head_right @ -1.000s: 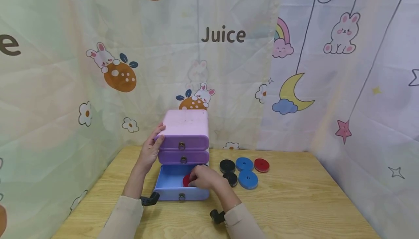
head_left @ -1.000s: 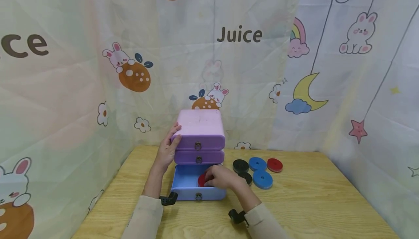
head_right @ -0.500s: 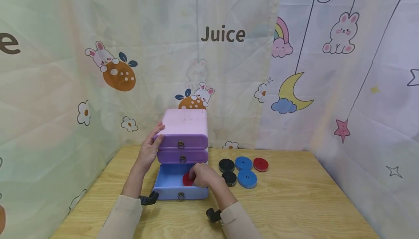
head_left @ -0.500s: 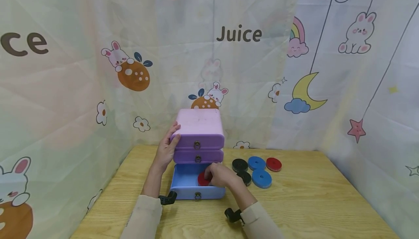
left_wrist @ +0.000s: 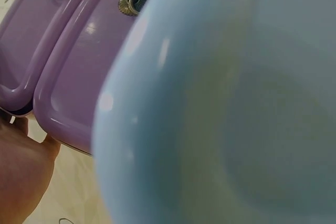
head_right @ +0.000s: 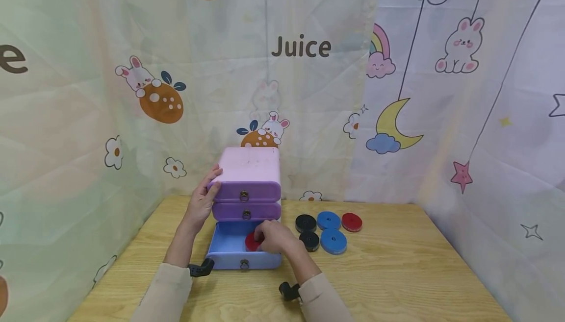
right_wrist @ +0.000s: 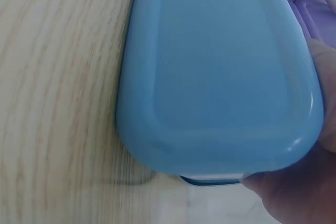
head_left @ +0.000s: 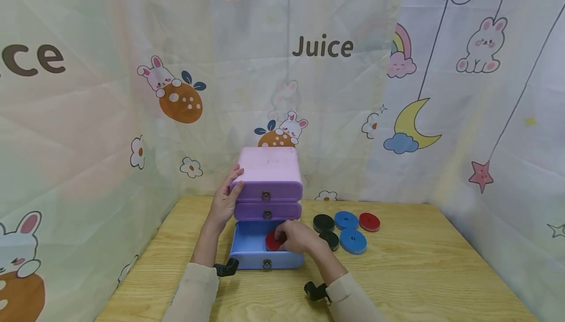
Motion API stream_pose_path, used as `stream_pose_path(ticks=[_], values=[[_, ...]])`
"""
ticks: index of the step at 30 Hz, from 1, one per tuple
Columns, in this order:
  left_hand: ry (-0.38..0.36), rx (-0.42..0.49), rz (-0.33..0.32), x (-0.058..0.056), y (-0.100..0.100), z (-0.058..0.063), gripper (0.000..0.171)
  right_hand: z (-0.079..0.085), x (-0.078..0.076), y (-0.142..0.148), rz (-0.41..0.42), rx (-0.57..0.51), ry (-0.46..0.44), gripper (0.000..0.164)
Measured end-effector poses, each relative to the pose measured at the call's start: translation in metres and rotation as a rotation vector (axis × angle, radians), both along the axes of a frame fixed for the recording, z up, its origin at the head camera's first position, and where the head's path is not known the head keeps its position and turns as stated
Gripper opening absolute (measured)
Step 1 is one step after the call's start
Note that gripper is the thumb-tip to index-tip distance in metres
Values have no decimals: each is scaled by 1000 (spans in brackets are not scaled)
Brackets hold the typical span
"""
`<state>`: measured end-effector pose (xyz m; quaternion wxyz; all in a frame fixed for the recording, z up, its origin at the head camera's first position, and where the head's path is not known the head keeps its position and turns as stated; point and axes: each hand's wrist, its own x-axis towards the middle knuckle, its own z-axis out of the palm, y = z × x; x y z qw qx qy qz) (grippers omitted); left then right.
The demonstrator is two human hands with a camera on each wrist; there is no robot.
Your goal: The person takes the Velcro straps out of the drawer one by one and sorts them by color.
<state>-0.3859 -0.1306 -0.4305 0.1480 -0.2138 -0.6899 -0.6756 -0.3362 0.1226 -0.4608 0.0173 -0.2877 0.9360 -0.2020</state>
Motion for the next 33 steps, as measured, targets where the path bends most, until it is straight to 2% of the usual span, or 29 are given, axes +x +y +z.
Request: stream_pose_path(ticks=[7, 15, 25, 29, 33], values=[[-9, -10, 10, 0, 1, 1, 46, 3, -2, 10, 73, -121, -90, 18], [-14, -8, 16, 0, -1, -2, 46, 15, -2, 24, 154, -177, -138, 21], [-8, 8, 0, 0, -1, -2, 45, 43, 13, 43, 107, -233, -160, 27], [-1, 13, -3, -1, -1, -2, 44, 50, 13, 56, 107, -242, -167, 26], [-2, 6, 1, -1, -1, -1, 44, 54, 13, 69, 102, -255, -212, 26]])
